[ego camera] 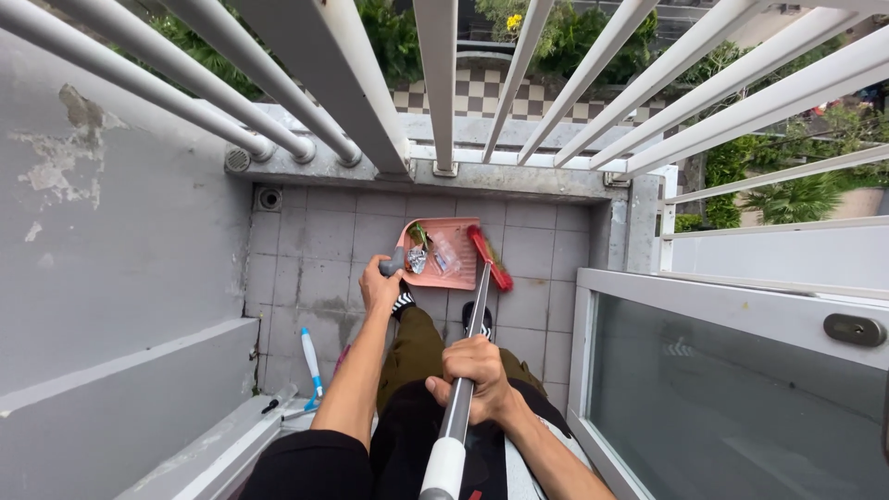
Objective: Sweeping dust and small debris into a dustpan on a balcony.
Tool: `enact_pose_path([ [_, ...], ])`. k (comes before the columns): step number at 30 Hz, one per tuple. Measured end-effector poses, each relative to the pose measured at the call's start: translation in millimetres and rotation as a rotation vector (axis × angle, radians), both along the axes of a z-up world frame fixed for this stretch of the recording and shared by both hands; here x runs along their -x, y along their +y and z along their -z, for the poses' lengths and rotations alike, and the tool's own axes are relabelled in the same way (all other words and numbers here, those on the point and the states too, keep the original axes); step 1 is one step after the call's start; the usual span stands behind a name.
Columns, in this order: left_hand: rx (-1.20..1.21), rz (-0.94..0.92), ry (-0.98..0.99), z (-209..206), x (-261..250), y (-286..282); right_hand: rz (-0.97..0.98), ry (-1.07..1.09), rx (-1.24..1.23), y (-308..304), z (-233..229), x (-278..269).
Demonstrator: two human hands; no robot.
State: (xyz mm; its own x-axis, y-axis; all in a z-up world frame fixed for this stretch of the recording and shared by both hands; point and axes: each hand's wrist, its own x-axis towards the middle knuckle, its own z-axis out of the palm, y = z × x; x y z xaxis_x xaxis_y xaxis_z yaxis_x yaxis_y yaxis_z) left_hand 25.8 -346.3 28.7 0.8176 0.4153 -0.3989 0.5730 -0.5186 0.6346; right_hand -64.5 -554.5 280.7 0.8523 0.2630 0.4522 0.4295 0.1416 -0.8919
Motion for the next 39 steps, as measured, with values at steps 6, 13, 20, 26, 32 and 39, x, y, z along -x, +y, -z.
enact_pose_path([
  [6,-0.062,0.06,0.045,3.7,-1.5,4.4,-0.012,-0.064,0.061,0.2,-0.6,10.0],
  [13,-0.092,0.096,0.13,7.1,-7.5,17.5,0.187,-0.086,0.162,-20.4,-11.3,13.5],
  [20,-0.025,0.046,-0.067,22.9,-11.1,23.0,0.276,-0.203,0.159,-46.8,-20.8,-7.8],
  [26,-0.011,-0.049,-0.144,13.0,-11.0,19.2,0.316,-0.196,0.233,-63.0,8.4,-20.2],
  [32,0.029,-0.077,-0.187,4.7,-10.0,13.8,0.24,-0.174,0.369,-72.0,30.5,-34.2],
  [39,0.062,-0.122,-0.158,4.2,-12.1,4.6,0.106,-0.134,0.282,-59.0,54.1,-41.1],
])
